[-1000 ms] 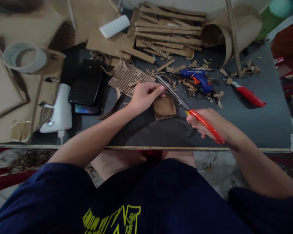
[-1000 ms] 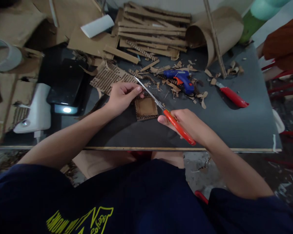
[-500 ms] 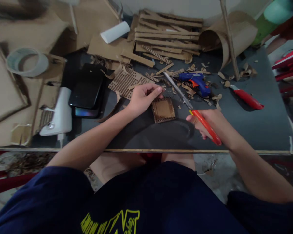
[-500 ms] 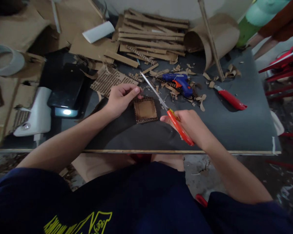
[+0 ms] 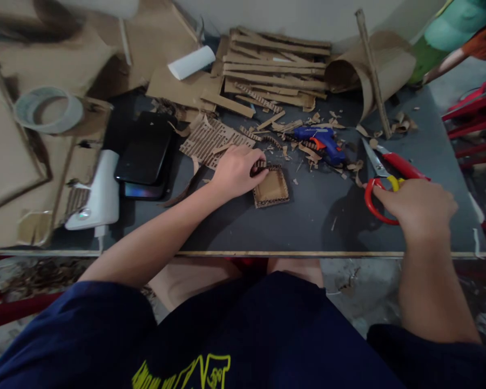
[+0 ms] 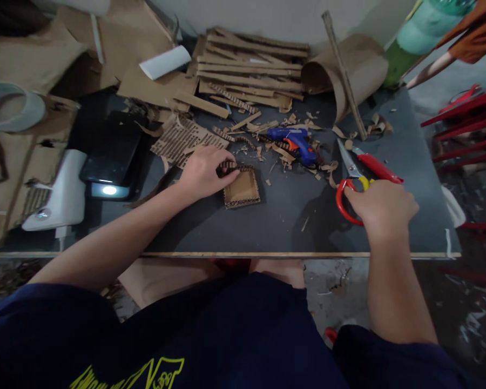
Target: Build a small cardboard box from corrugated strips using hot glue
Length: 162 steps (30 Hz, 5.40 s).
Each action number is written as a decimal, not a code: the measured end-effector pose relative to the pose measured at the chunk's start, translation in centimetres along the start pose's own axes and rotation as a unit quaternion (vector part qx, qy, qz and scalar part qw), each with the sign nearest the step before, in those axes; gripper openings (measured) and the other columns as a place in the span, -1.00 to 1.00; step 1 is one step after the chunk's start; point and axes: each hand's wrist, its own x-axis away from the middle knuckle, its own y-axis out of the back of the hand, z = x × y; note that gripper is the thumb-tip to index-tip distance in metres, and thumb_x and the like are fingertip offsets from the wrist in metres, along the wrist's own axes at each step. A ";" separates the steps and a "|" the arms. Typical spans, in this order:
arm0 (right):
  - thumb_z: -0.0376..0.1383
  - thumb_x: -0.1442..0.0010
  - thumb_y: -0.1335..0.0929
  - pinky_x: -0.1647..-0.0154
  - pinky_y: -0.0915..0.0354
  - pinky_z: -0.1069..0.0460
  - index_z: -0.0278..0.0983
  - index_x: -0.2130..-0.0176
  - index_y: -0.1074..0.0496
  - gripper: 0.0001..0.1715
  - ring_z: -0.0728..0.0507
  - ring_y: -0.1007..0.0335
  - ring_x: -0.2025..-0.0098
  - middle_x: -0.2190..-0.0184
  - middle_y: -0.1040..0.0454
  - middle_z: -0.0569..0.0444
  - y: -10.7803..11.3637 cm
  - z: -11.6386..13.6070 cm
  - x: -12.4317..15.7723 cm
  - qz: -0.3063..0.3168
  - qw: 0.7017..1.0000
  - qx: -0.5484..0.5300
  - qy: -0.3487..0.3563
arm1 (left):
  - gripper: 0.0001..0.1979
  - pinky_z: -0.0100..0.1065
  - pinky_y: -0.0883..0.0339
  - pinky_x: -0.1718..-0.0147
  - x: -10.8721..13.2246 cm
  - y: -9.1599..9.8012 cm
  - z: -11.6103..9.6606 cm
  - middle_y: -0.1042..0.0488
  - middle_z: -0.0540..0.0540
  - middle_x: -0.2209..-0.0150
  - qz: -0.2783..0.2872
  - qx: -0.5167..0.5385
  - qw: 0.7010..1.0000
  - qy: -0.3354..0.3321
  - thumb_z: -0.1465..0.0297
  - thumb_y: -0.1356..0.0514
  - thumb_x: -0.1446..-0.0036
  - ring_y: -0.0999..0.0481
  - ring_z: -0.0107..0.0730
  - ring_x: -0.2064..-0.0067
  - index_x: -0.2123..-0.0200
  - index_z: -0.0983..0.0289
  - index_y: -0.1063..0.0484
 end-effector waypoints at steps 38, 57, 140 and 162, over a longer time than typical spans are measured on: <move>-0.15 -0.11 -0.40 0.27 -0.27 -0.09 -0.15 0.39 -0.30 -0.79 -0.12 -0.27 0.41 0.47 -0.38 0.10 -5.7 4.5 -8.8 -0.302 0.917 -0.259 0.022 | -0.76 -0.23 -0.36 0.23 0.2 0.0 0.4 -0.55 0.14 0.37 -0.028 -0.022 0.998 -0.058 0.27 -0.14 -0.26 -0.53 -0.20 0.25 0.25 0.31 -0.51; -0.03 -0.14 -0.41 0.23 -0.41 -0.13 -0.15 0.29 -0.35 -0.71 -0.18 -0.43 0.31 0.38 -0.47 0.08 -9.1 8.4 -6.3 -0.260 0.903 -0.310 0.143 | -0.74 -0.40 -0.41 0.37 -0.2 -0.3 0.9 -0.53 0.01 0.41 -0.140 0.331 0.928 0.097 0.21 -0.35 -0.11 -0.50 -0.46 0.41 0.17 0.21 -0.61; 0.12 -0.23 -0.32 0.10 -0.41 -0.19 -0.14 0.18 -0.35 -0.58 -0.24 -0.47 0.14 0.26 -0.49 0.04 -8.5 7.5 -7.0 -0.299 0.910 -0.276 0.085 | -0.64 -0.29 -0.34 0.31 -0.5 -0.2 1.8 -0.49 0.04 0.50 -0.116 0.127 0.984 0.046 0.06 -0.21 -0.22 -0.46 -0.35 0.39 0.38 0.21 -0.58; 0.12 -0.17 -0.39 0.16 -0.44 -0.14 -0.14 0.27 -0.32 -0.57 -0.20 -0.46 0.20 0.37 -0.44 0.10 -9.1 6.9 -7.4 -0.331 0.882 -0.307 0.134 | -0.74 -0.29 -0.38 0.29 -0.8 2.6 2.2 -0.54 0.04 0.49 -0.039 0.047 0.997 0.056 0.17 -0.22 -0.17 -0.47 -0.38 0.43 0.30 0.19 -0.63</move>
